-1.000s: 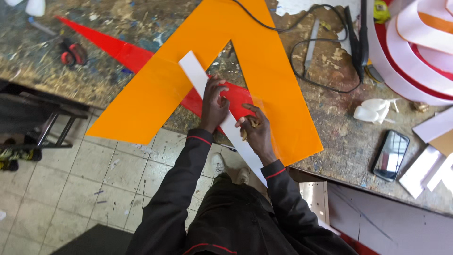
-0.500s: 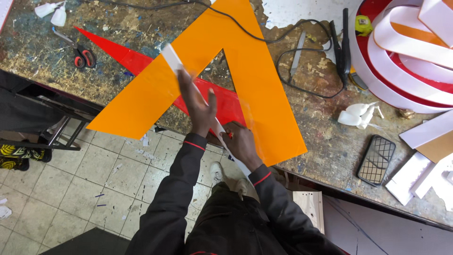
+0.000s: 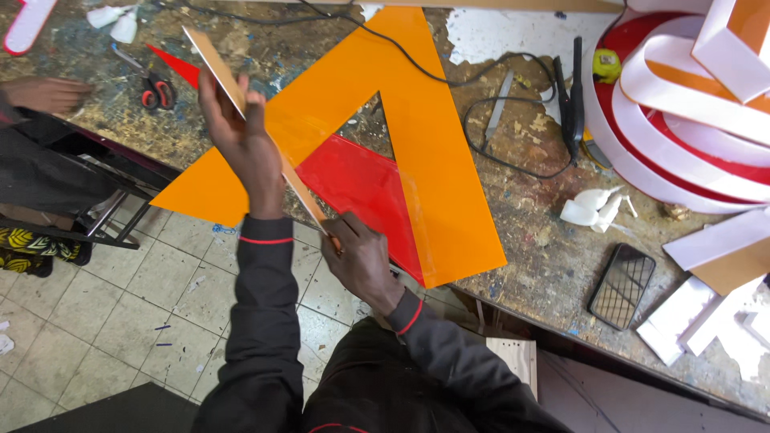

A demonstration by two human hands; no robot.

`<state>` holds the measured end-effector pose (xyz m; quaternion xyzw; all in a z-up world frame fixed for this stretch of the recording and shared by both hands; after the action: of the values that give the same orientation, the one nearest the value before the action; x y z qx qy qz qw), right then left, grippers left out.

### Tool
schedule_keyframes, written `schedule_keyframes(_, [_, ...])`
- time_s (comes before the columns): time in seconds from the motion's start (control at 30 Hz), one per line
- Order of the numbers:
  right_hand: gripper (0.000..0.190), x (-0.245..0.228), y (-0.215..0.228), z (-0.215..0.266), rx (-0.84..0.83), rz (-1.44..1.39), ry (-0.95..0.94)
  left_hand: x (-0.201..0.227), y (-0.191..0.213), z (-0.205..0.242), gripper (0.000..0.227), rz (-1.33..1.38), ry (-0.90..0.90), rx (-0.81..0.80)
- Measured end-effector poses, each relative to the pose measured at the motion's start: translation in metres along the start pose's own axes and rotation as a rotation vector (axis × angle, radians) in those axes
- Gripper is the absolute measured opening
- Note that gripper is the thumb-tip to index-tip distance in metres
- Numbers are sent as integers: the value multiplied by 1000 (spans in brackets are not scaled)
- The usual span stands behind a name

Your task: The person applies a strip of brown tape along the edge of a white strip on a large orange letter A. They smooth the tape down with their hands and then peel off the backing from the tape.

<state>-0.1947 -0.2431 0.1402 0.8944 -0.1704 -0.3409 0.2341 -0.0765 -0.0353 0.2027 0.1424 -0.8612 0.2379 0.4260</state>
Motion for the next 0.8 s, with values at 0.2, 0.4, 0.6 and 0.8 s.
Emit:
schedule_keyframes(0.2, [22,-19,-3,-60,-208,-456,14,79,-12,-49,55,271,-23,-371])
schedule_keyframes(0.4, [9,-12,52,-110,72,-504,-30,64,-38,-21,94,537,329,-505])
schedule_keyframes(0.6, [14,-22,97,-167,438,-250,181,0,-61,55,26,887,494,-307])
schedule_keyframes(0.8, [6,-15,63,-183,452,-78,120,-53,-47,56,69,398,528,-570])
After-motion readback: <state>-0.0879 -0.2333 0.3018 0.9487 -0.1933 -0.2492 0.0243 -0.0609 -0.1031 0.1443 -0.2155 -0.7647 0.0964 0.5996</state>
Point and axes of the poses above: each hand's wrist, its own z-axis away from the middle knuckle, its own y-axis out of the back of the hand, x = y × z, the point moved 8 cm from there along -z, towards the middle knuckle, and after that the axes turned 6 degrees about y, right-handed, at the moved point
